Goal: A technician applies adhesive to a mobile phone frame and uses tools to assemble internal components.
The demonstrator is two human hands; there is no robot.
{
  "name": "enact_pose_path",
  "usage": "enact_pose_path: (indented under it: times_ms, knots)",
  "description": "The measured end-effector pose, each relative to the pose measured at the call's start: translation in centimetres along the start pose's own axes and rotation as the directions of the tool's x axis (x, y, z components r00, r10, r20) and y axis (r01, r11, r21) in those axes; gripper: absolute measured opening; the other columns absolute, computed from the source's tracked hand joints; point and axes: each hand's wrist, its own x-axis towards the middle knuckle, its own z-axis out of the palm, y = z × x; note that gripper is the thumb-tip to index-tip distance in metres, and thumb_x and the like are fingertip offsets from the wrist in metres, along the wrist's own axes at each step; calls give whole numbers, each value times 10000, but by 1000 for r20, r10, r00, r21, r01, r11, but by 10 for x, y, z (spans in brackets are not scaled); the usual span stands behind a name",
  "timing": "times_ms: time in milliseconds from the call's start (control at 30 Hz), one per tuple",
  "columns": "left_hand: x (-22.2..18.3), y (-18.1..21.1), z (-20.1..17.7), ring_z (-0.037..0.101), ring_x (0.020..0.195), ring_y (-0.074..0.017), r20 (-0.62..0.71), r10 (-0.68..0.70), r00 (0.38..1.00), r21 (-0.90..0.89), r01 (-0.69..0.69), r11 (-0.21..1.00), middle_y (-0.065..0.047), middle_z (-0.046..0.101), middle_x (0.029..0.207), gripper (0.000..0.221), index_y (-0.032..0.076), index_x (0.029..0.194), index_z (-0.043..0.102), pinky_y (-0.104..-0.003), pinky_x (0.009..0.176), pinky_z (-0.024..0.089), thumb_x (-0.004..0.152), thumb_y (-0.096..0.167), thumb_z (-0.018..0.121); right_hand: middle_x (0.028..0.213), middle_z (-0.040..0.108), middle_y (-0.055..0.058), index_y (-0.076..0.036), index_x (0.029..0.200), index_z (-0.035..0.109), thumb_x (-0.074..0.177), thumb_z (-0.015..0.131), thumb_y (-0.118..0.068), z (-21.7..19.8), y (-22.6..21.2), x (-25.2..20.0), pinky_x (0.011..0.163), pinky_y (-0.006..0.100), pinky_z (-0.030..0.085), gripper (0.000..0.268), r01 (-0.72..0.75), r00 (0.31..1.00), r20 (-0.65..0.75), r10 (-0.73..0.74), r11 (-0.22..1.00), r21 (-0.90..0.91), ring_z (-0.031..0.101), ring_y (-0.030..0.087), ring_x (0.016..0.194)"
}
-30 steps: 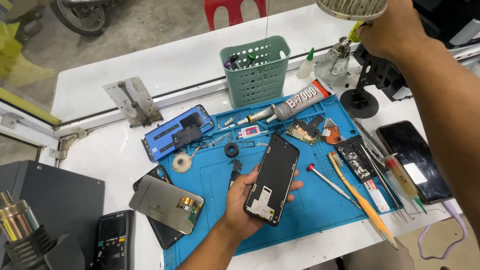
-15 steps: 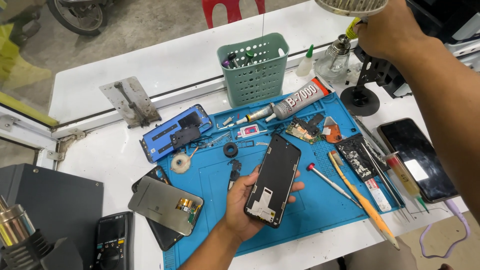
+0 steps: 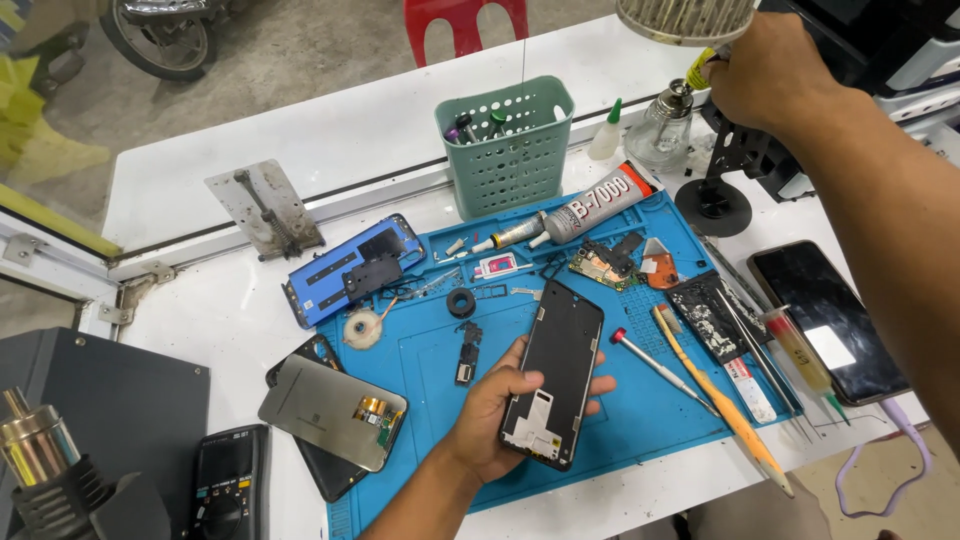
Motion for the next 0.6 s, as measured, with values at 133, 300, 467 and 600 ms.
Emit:
enact_pose_path:
  times_ms: [133, 300, 467, 600]
  knots:
    - [-3, 10, 9, 629, 1210, -517, -145, -105, 984, 143, 125, 982, -335, 578, 1412, 577, 75, 1385, 422, -534, 941, 575, 822, -13, 510, 1159, 684, 322, 89, 1227, 637, 984, 618, 23, -2, 5, -1, 718, 604, 533, 252, 82, 995, -44, -85, 994, -66, 613, 560, 1040]
    - [-5, 17, -3, 743, 740, -256, -320, -264, 910, 446, 390, 806, -185, 743, 985, 375, 114, 1253, 510, -321, 495, 579, 898, 33, 599, 1166, 598, 308, 117, 1275, 609, 1118, 758, -80, 5, 32, -8, 727, 511, 538, 293, 21, 964, -265, 5, 995, 96, 662, 469, 1018]
    - [-15, 30, 24, 668, 958, -173, -276, -227, 934, 765, 357, 536, -61, 711, 1085, 238, 79, 1219, 651, -317, 786, 546, 1019, 100, 523, 1007, 658, 151, 44, 1250, 597, 1271, 695, -15, -16, 7, -82, 594, 289, 499, 115, 78, 954, -289, 74, 874, 480, 628, 191, 763]
    - [-17, 22, 34, 689, 1024, -142, -203, -158, 966, 893, 249, 375, -42, 756, 1168, 342, 63, 1308, 675, -311, 872, 527, 1033, 190, 517, 1243, 525, 146, -148, 1383, 392, 1156, 594, -127, -35, -24, -168, 683, 272, 437, 305, 37, 963, -162, 215, 491, 870, 573, 181, 888]
